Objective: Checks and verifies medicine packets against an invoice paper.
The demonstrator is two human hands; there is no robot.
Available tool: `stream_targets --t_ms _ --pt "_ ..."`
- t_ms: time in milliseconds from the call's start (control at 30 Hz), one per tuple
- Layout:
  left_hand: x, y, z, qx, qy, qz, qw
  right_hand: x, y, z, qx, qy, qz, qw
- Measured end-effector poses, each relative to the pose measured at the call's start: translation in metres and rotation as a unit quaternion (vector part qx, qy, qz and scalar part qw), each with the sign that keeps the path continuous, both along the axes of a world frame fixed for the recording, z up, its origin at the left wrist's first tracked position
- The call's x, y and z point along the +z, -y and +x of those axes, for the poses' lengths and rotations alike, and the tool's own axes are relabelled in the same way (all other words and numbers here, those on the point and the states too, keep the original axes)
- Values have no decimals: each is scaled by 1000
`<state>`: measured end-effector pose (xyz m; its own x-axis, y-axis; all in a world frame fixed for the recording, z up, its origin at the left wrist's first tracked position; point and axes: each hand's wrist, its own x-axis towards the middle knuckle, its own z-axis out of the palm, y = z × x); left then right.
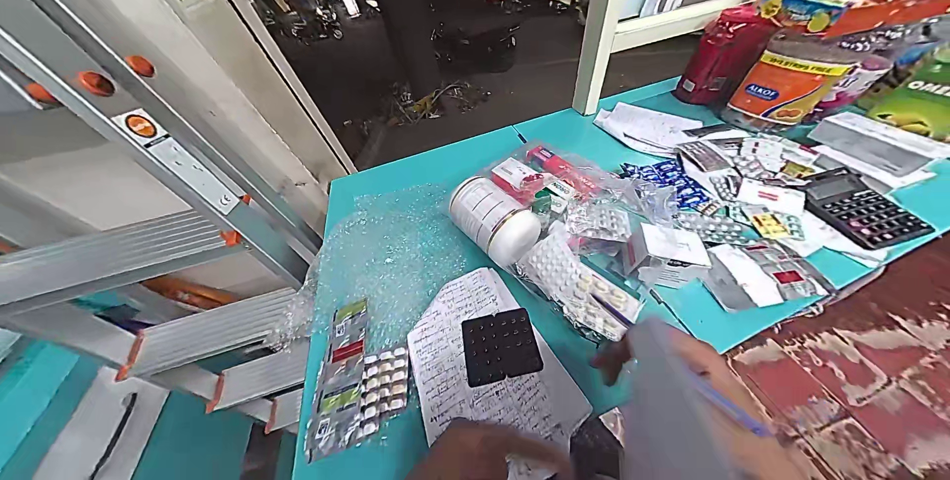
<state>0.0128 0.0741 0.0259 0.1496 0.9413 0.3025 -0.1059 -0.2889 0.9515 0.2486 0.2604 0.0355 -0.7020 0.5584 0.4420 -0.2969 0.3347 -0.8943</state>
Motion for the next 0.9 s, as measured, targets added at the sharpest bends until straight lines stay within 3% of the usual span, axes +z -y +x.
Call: stream_targets --t_ms 67,200,233,267,333,433,533,633,733,800,900 --pt "-10 -16 16 54 25 -39 997 1 18 -30 -25 -27 50 998" --pt "-72 -46 9 25 69 75 994 -3 66 -61 15 -92 28 995" --pt "-69 -50 2 2 87 107 990 -1 70 -60 1 -99 37 994" --pt "-43 -35 0 26 75 74 994 1 67 -57 -22 -96 54 994" --pt "-5 -3 -4 167 0 32 985 3 52 -47 -63 -103 83 989" --pt "29 12 -36 399 -64 -15 915 -5 31 -32 -125 -111 90 982" --pt "60 -21 -107 495 -48 -94 862 -19 28 -22 -155 -74 59 983" --pt "57 -61 -183 530 -135 -201 812 -30 34 -19 -152 -42 40 987" --pt "18 -93 -235 505 -220 -302 778 -35 38 -16 -140 -36 43 989" --pt "-4 -103 -251 477 -296 -347 751 -36 36 -13 -134 -27 53 989" --pt "-8 -110 -250 443 -419 -393 689 -33 34 -1 -151 -1 61 987"
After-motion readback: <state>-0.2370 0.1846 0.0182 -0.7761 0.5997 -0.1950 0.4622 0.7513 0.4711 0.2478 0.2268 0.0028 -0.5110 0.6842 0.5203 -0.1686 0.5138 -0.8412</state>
